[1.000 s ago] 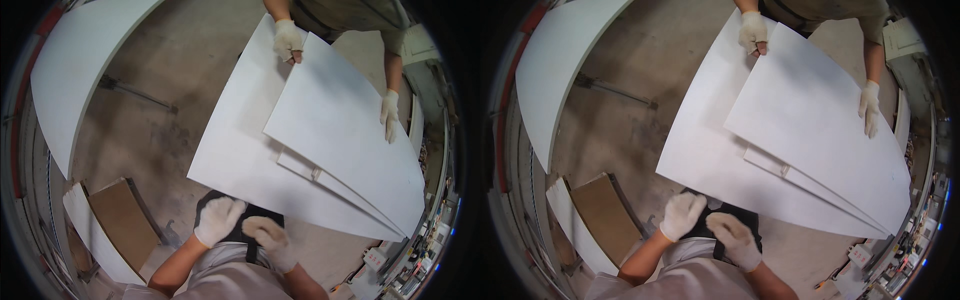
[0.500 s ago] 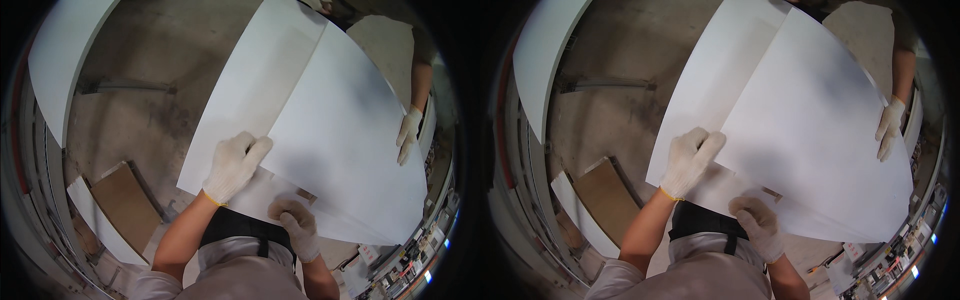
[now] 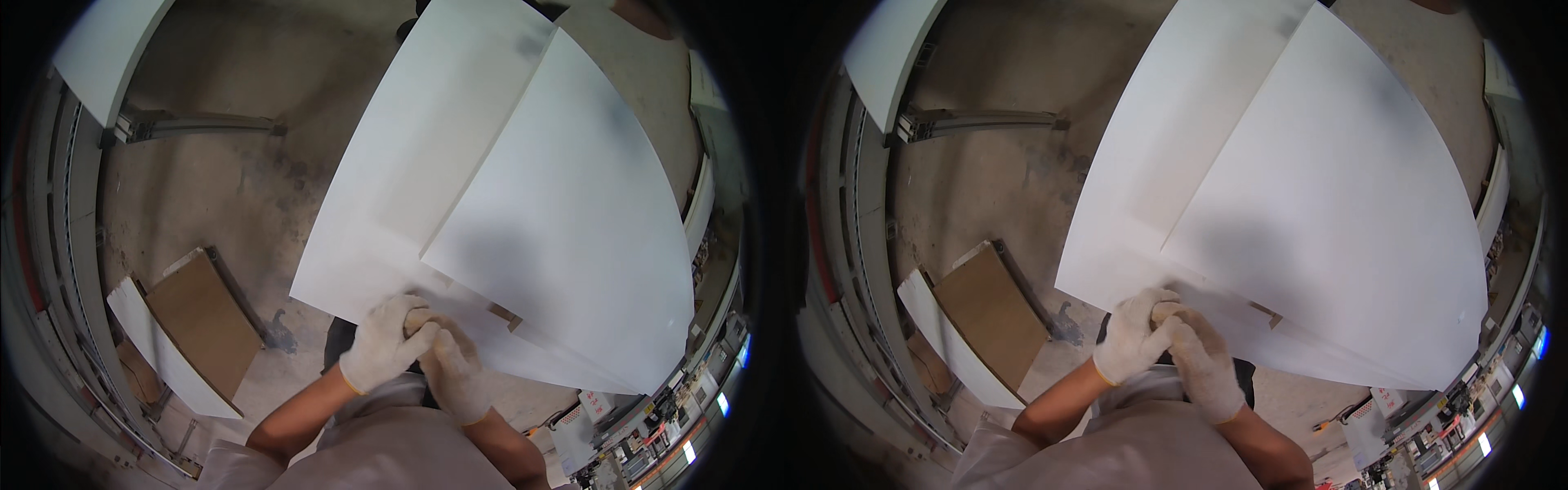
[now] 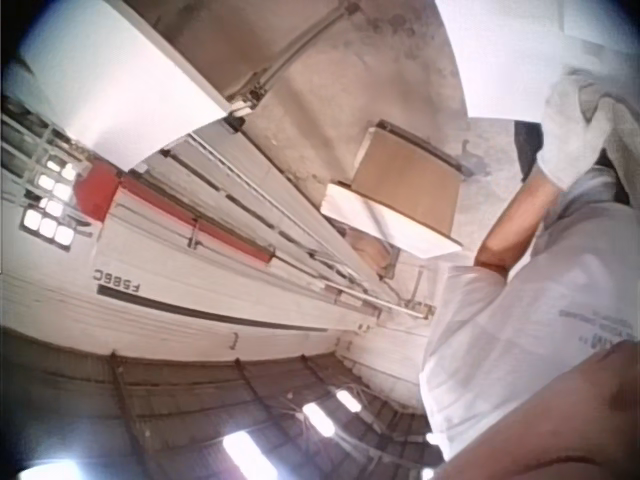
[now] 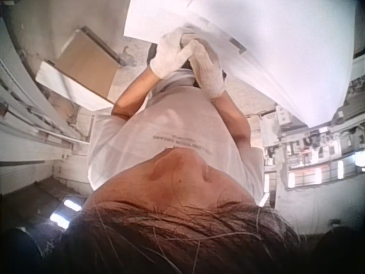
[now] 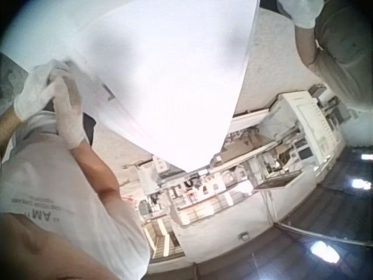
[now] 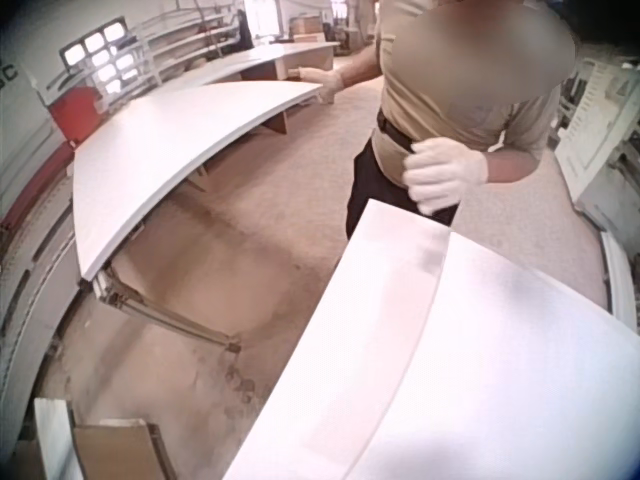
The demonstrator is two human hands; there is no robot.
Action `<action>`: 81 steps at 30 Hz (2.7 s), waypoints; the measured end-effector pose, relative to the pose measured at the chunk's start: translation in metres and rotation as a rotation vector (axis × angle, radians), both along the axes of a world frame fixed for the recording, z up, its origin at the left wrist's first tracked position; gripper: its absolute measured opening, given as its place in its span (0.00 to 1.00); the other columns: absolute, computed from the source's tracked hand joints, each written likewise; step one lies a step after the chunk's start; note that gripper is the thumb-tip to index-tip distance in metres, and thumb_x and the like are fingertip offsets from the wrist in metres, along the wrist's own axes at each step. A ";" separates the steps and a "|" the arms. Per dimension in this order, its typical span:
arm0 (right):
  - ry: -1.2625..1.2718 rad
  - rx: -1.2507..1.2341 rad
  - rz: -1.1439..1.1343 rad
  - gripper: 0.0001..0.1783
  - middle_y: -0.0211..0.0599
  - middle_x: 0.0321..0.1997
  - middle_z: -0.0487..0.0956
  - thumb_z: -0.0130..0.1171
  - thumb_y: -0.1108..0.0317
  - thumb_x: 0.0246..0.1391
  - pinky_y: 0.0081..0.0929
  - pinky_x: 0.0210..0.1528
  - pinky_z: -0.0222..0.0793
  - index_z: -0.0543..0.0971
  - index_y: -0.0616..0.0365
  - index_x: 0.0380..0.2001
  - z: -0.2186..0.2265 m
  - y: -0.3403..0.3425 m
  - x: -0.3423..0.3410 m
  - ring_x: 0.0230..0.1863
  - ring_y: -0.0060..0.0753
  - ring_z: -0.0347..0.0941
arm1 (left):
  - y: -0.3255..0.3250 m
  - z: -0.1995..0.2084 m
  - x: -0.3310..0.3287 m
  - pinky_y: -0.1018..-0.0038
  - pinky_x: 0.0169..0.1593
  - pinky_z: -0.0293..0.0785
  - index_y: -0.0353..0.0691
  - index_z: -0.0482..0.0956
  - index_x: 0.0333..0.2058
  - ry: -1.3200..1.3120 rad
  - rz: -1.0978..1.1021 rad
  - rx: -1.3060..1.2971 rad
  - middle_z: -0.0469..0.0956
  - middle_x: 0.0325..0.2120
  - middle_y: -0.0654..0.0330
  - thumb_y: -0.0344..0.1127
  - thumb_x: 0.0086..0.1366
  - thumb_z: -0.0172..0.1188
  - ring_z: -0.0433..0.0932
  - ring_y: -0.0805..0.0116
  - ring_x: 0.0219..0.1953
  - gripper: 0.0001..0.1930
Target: The person repeatedly picks up large white panels, carries them to a machine, places them on the machine bed, and returns to retrieve more. The person stacks the panels and moves them around the workshop floor.
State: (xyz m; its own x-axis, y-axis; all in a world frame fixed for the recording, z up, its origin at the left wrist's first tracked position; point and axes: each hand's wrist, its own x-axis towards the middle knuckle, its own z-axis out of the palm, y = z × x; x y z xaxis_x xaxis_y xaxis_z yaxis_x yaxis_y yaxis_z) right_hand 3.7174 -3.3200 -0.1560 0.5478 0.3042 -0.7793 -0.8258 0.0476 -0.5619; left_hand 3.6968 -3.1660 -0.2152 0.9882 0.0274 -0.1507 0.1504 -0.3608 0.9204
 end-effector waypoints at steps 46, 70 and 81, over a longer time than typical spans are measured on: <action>-1.148 -0.312 1.510 0.13 0.38 0.44 0.85 0.70 0.70 0.47 0.44 0.60 0.69 0.84 0.60 0.38 0.002 0.039 0.232 0.49 0.46 0.78 | -0.029 0.045 0.048 0.67 0.35 0.78 0.28 0.79 0.25 0.666 0.298 -0.445 0.80 0.22 0.55 0.44 0.66 0.64 0.79 0.69 0.26 0.21; -0.927 -0.208 1.503 0.11 0.46 0.27 0.84 0.62 0.70 0.43 0.32 0.39 0.76 0.85 0.68 0.29 0.004 0.041 0.305 0.31 0.39 0.80 | -0.032 0.027 0.078 0.73 0.26 0.77 0.24 0.82 0.22 0.773 0.407 -0.723 0.80 0.14 0.53 0.54 0.68 0.65 0.81 0.70 0.18 0.31; -1.340 -0.546 0.662 0.07 0.41 0.38 0.85 0.58 0.79 0.60 0.26 0.45 0.75 0.83 0.64 0.39 0.004 -0.067 0.236 0.41 0.34 0.83 | -0.043 0.008 0.049 0.72 0.31 0.78 0.27 0.84 0.28 0.610 0.372 -0.414 0.82 0.20 0.55 0.54 0.69 0.63 0.82 0.70 0.23 0.28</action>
